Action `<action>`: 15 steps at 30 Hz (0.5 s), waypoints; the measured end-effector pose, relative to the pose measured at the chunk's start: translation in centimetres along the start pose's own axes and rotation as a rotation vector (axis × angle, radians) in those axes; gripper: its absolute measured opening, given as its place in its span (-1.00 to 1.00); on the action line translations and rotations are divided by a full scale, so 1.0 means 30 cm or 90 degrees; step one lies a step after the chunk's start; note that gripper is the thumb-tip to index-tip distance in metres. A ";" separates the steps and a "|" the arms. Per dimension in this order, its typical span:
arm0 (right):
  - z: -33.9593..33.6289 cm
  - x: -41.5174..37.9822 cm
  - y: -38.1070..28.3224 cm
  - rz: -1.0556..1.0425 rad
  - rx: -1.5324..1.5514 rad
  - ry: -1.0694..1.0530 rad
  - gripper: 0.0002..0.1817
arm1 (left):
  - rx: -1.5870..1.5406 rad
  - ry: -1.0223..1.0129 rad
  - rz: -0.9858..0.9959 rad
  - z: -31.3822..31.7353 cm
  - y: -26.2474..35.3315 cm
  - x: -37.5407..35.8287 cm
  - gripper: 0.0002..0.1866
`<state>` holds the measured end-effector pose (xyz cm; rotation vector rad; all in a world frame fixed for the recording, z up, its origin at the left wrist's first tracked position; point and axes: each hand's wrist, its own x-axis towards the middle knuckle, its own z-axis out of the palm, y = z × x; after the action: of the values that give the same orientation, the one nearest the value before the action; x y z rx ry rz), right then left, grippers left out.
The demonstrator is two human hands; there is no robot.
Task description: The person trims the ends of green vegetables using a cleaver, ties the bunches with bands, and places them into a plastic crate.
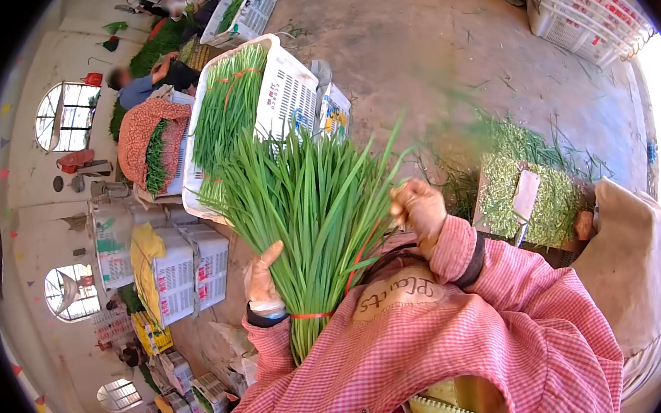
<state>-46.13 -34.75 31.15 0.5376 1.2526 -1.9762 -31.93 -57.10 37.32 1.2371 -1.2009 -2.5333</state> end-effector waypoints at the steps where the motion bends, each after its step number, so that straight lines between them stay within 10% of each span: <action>1: -0.039 0.046 -0.051 -0.046 0.034 0.091 -0.88 | 0.026 0.000 0.026 0.023 -0.001 -0.014 -0.60; 5: -0.504 0.319 -0.238 -0.349 0.100 0.306 -0.92 | 0.033 0.005 0.047 0.043 0.001 -0.037 -0.59; 9: -0.768 0.375 -0.315 -0.287 -0.211 0.385 -0.87 | -0.017 -0.037 0.005 0.017 -0.012 -0.021 -0.58; 12: -0.583 0.184 -0.327 -0.165 -0.836 0.503 -0.74 | -0.017 -0.062 0.025 0.047 -0.012 -0.033 -0.59; 15: -0.237 0.007 -0.290 -0.583 -0.828 0.179 -0.53 | 0.001 -0.077 0.029 0.043 -0.024 -0.016 -0.61</action>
<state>-53.10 -26.13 33.05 -0.5314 2.8780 -1.1630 -32.33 -55.63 37.62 1.0582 -1.2390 -2.6081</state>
